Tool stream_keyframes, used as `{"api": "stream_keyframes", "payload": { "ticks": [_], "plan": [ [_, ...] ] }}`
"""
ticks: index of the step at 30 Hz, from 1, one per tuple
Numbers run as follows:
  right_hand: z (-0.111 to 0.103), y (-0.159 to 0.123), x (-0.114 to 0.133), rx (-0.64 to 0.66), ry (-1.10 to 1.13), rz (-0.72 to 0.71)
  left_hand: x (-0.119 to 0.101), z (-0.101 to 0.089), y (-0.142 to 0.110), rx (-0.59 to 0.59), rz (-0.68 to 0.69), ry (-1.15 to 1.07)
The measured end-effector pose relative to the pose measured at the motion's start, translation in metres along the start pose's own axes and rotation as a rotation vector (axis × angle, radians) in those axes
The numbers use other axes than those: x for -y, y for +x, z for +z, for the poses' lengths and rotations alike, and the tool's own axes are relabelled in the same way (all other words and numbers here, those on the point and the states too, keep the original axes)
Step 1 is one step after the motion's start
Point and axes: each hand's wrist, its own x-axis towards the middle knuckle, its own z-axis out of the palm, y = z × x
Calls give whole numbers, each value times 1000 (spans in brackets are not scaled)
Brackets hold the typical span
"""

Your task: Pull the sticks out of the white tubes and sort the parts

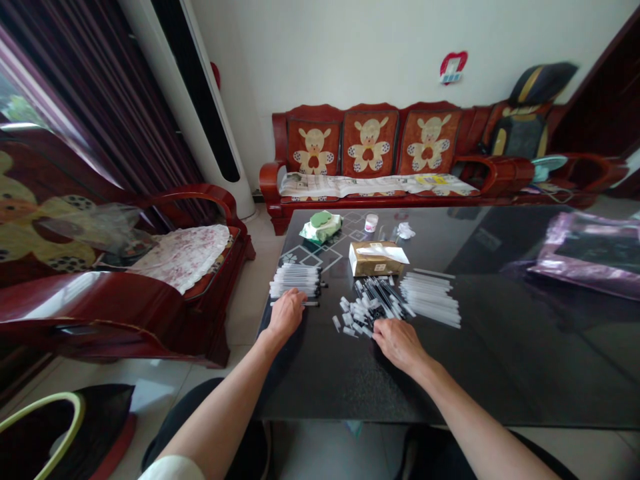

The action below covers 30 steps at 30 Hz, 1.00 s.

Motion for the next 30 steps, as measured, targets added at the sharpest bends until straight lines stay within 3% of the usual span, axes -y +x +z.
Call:
{"api": "stream_keyframes", "payload": {
  "ticks": [7,12,15,19,24,27,30],
  "plan": [
    [-7,0,1,-77,32,40,-8,1,-1,37,22,-3],
    [-15,2,13,-167,299,36,-27,-6,-7,16,188,-67],
    [-10,6,19,-86,625,18,-44,-11,-13,-26,323,-118],
    [3,10,26,104,1029,122,-59,-13,-20,-54,435,-151],
    [6,11,32,251,1236,173,-64,-13,-24,-64,496,-175],
    [2,10,33,247,1361,203,-63,-17,-25,-169,421,-289],
    [-1,10,33,133,1479,234,-59,-22,-24,-304,175,-495]
  ]
}}
